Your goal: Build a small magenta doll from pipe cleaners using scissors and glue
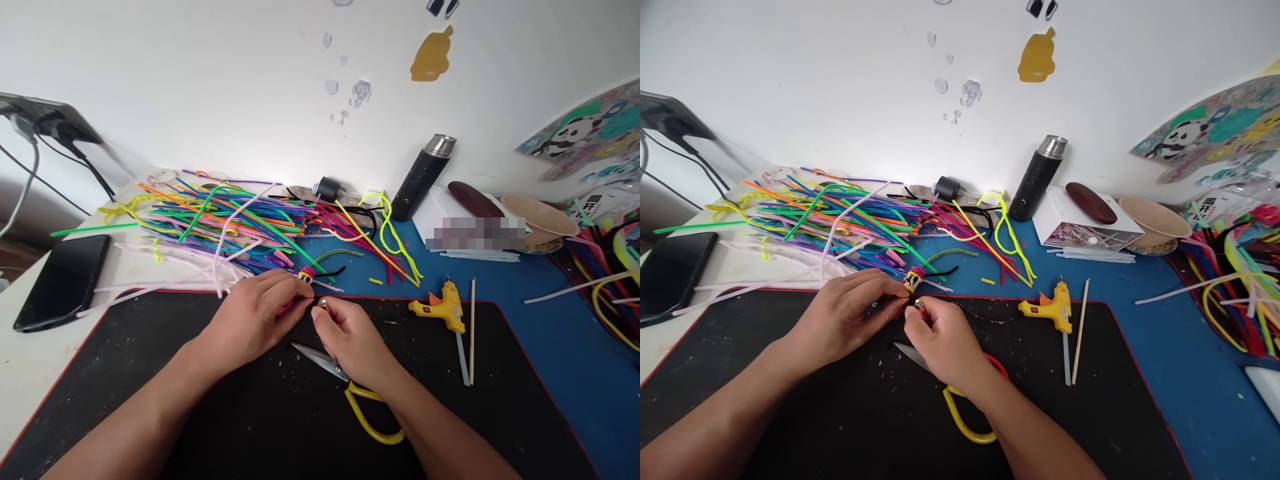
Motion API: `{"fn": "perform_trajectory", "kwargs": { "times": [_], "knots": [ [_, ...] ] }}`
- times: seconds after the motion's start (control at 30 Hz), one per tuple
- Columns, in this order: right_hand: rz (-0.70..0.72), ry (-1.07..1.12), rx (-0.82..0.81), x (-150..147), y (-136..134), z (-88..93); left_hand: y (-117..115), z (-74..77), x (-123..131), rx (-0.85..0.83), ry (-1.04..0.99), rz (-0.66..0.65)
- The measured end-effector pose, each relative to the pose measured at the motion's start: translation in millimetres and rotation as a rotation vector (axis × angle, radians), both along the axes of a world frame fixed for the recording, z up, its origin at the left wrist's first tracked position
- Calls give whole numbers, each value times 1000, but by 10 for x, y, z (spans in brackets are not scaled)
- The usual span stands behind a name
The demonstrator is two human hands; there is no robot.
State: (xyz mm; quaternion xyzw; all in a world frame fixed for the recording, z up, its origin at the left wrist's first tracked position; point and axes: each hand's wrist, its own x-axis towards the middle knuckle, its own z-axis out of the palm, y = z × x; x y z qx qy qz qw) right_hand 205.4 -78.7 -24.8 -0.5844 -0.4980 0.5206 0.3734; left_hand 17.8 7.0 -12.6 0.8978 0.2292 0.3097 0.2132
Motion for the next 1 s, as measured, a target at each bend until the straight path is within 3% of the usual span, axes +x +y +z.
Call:
{"fn": "perform_trajectory", "kwargs": {
  "times": [0.23, 0.63, 0.73, 0.9, 1.0],
  "knots": [
    [30, 17, -16, -1, 1, -14, 17, -47, -14, 234, 2, -56],
    [31, 45, -15, 6, 11, -44, -1, -51, -24, 222, 4, -62],
    [29, 47, -9, 6, 2, -58, -27, -13, -2, 2, -57, -32],
    [26, 53, 7, 6, -3, -37, -33, 43, 75, -833, -185, 67],
    [31, 46, 31, 4, 6, -5, -8, 34, 117, -1169, -259, 27]
  ]
}}
